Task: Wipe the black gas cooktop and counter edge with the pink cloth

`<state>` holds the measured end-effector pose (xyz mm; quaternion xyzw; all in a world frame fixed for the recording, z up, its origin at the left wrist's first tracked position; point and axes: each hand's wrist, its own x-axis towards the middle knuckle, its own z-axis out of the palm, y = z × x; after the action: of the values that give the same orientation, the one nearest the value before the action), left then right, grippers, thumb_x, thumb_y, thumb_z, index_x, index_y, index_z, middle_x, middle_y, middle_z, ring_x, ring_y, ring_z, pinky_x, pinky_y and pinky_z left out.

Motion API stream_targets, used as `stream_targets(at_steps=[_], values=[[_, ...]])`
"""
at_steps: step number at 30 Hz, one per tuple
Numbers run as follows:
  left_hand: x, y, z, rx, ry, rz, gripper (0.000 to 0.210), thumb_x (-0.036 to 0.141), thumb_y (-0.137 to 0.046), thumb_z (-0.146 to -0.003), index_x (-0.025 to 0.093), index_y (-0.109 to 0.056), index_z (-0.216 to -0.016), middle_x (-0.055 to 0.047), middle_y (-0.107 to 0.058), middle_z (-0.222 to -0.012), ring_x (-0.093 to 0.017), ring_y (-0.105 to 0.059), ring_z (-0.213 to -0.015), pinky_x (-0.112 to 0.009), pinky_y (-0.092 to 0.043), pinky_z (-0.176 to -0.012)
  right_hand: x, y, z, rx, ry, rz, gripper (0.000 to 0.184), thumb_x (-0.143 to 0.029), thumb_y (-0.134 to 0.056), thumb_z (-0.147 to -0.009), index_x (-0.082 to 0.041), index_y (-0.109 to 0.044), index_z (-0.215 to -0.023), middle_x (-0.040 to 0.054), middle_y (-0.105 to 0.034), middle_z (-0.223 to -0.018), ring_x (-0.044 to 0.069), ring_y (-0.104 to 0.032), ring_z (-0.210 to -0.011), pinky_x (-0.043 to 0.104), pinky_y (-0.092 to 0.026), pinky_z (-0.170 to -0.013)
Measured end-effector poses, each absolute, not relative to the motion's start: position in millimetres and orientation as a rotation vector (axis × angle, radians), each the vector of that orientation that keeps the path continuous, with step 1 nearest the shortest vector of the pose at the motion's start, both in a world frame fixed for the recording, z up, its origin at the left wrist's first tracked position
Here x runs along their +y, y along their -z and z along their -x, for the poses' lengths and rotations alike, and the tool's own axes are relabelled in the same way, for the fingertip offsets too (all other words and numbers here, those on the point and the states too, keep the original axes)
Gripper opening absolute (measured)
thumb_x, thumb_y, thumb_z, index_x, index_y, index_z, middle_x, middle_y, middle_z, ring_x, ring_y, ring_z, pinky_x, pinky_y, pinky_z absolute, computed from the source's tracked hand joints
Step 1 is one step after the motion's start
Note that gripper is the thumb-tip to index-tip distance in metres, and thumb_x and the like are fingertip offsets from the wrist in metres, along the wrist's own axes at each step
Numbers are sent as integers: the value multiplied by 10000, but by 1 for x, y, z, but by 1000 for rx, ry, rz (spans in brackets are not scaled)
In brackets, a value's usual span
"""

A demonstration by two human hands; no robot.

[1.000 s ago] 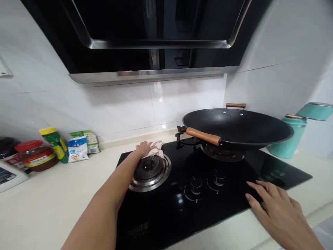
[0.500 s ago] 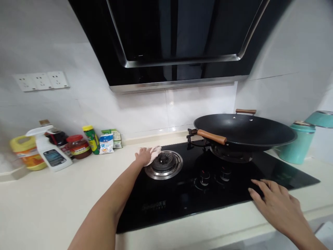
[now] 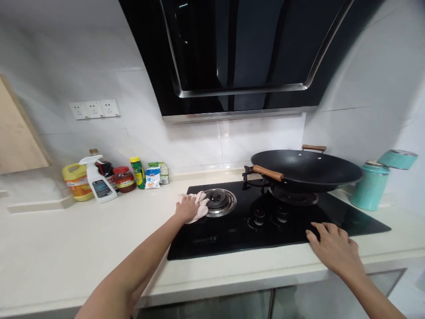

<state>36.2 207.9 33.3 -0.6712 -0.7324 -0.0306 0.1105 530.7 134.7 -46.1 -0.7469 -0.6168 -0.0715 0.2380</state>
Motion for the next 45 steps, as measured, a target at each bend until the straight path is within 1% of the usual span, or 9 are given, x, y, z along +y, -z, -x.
stream_targets(at_steps=[9, 14, 19, 22, 26, 33, 39, 42, 45], values=[[141, -25, -81, -1951, 152, 2001, 544, 451, -391, -1026, 261, -427, -1535, -169, -537, -1468, -363, -475, -1327, -611, -419, -1033, 136, 47, -532, -1699, 188, 2048, 661, -588, -234, -939, -237, -608, -1357, 140, -527, -1388, 405, -444, -1280, 605, -395, -1020], [94, -19, -125, -1767, 190, 2136, 529, 552, -385, -1017, 277, -523, -1448, -116, -540, -1467, -325, -482, -1308, -552, -417, -1051, 133, 44, -529, -1687, 166, 2062, 652, -567, -246, -940, -232, -604, -1369, 141, -520, -1405, 399, -436, -1300, 591, -381, -1045], [55, -12, -155, -1577, 306, 2390, 782, 768, -485, -878, 254, -500, -1467, -152, -508, -1477, -371, -453, -1330, -589, -361, -1091, 131, 41, -528, -1681, 115, 2076, 661, -567, -241, -947, -231, -587, -1398, 139, -501, -1440, 394, -411, -1340, 584, -359, -1075], [37, -11, -159, -1538, 330, 2494, 879, 801, -553, -813, 252, -474, -1494, -175, -470, -1506, -398, -423, -1361, -618, -320, -1116, 130, 40, -528, -1693, 92, 2071, 659, -565, -253, -949, -226, -584, -1408, 148, -503, -1438, 394, -408, -1346, 585, -351, -1081], [13, -6, -156, -1424, 429, 2533, 902, 731, -687, -742, 307, -454, -1503, -147, -460, -1514, -401, -396, -1386, -615, -283, -1146, 128, 39, -527, -1692, 109, 2069, 642, -546, -261, -956, -223, -588, -1403, 146, -506, -1433, 385, -423, -1336, 575, -351, -1080], [-11, 30, -140, -1277, 563, 2485, 695, 353, -726, -791, 306, -506, -1448, -153, -554, -1439, -375, -509, -1305, -589, -370, -1092, 129, 39, -523, -1719, 145, 2051, 609, -510, -269, -973, -217, -589, -1401, 142, -519, -1419, 363, -428, -1337, 544, -357, -1073], [-30, 8, -143, -1399, 1109, 2685, 352, 364, -659, -843, 296, -707, -1185, -98, -728, -1195, -299, -666, -1086, -459, -525, -957, 130, 40, -522, -1727, 196, 2054, 585, -480, -279, -985, -209, -590, -1399, 136, -522, -1418, 348, -425, -1347, 521, -350, -1083], [-24, -30, -149, -1773, 1734, 2738, 405, 330, -694, -790, 256, -700, -1188, -65, -753, -1176, -264, -697, -1058, -388, -561, -935, 130, 40, -522, -1720, 181, 2065, 589, -492, -280, -984, -215, -585, -1406, 134, -516, -1425, 351, -422, -1350, 530, -349, -1084], [0, -57, -145, -2041, 2292, 2665, 532, 397, -691, -797, 168, -646, -1275, -125, -747, -1198, -275, -712, -1063, -390, -571, -930, 129, 39, -522, -1713, 160, 2072, 599, -500, -267, -983, -221, -583, -1408, 128, -512, -1432, 351, -422, -1352, 533, -345, -1090]])
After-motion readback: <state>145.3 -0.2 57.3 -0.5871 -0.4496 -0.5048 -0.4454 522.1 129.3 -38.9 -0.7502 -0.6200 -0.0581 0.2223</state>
